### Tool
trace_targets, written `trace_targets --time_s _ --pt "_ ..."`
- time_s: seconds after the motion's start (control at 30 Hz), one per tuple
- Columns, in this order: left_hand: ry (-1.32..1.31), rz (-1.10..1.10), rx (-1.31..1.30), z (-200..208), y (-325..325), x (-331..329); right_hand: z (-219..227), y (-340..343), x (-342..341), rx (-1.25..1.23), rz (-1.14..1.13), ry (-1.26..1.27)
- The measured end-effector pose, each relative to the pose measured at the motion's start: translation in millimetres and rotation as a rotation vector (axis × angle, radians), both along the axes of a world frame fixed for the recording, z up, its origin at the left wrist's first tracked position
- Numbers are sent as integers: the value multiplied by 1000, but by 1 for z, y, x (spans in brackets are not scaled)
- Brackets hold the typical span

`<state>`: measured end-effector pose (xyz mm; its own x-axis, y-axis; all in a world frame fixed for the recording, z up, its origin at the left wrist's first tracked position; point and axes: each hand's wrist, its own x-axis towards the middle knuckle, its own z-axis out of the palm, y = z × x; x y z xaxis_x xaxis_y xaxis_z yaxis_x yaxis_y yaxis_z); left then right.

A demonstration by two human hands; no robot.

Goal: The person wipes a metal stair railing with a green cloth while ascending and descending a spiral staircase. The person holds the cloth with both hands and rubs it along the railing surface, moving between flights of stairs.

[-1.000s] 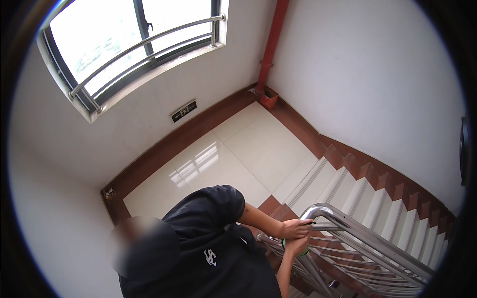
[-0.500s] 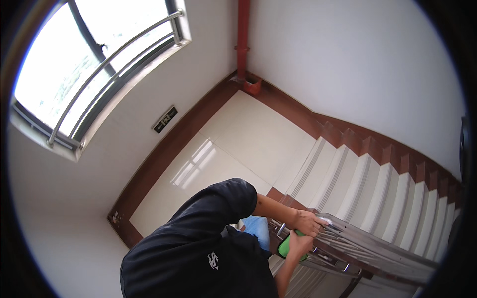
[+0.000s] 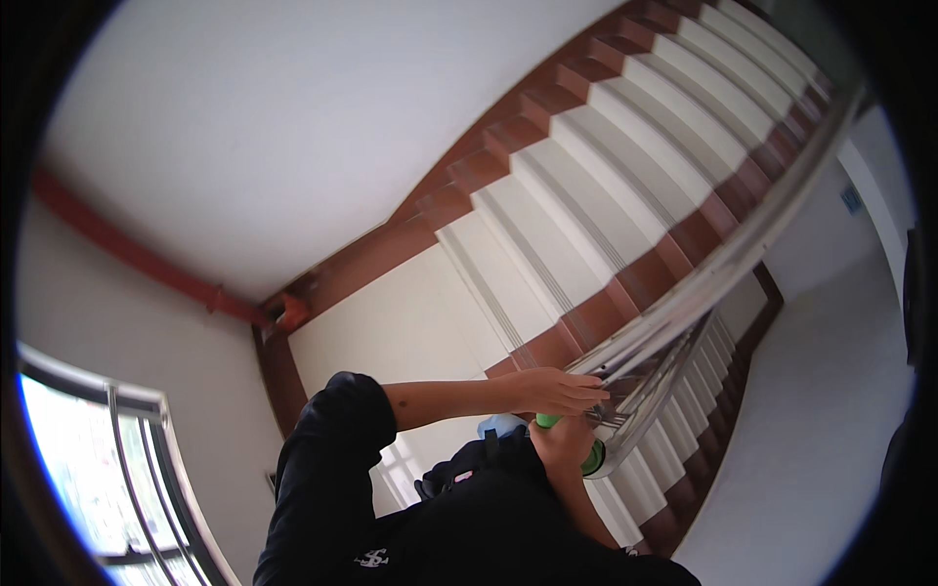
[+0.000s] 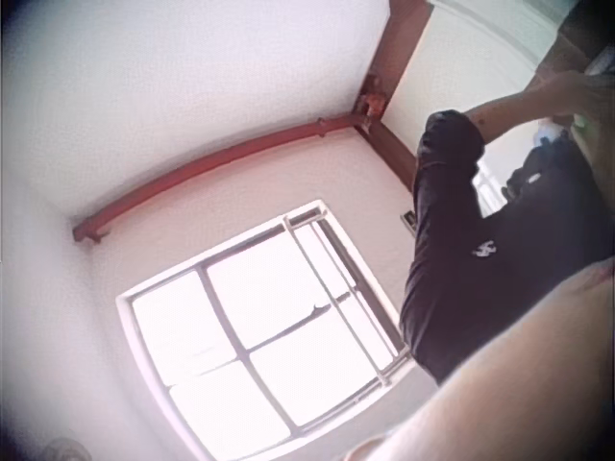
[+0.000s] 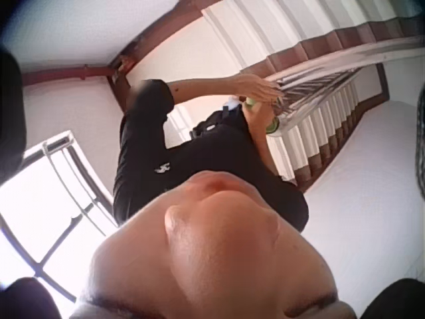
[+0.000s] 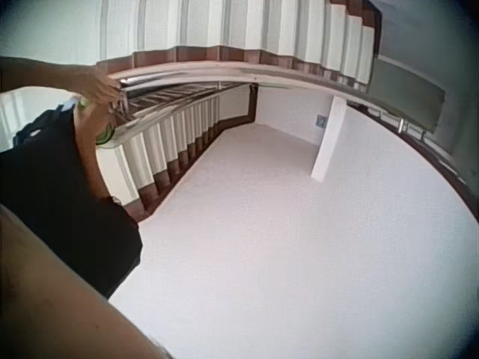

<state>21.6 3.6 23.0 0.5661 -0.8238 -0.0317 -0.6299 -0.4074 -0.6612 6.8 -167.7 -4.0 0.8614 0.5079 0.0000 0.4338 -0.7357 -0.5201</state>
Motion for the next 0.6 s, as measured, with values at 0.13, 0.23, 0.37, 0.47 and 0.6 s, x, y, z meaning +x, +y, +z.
trace_targets --time_s 0.13,0.23,0.37,0.47,0.6 --pt "88 -67 70 36 -1 17 13 15 -8 112 -101 5" --pt "118 -70 -32 34 -9 24 23 26 -5 120 -212 100" --pt "226 -116 -142 20 -9 46 5 34 2 59 -297 216" --pt "249 -178 -268 -1 -5 54 -2 31 9 84 -268 372" --pt "337 -274 -194 2 -5 69 15 30 15 38 -218 412"
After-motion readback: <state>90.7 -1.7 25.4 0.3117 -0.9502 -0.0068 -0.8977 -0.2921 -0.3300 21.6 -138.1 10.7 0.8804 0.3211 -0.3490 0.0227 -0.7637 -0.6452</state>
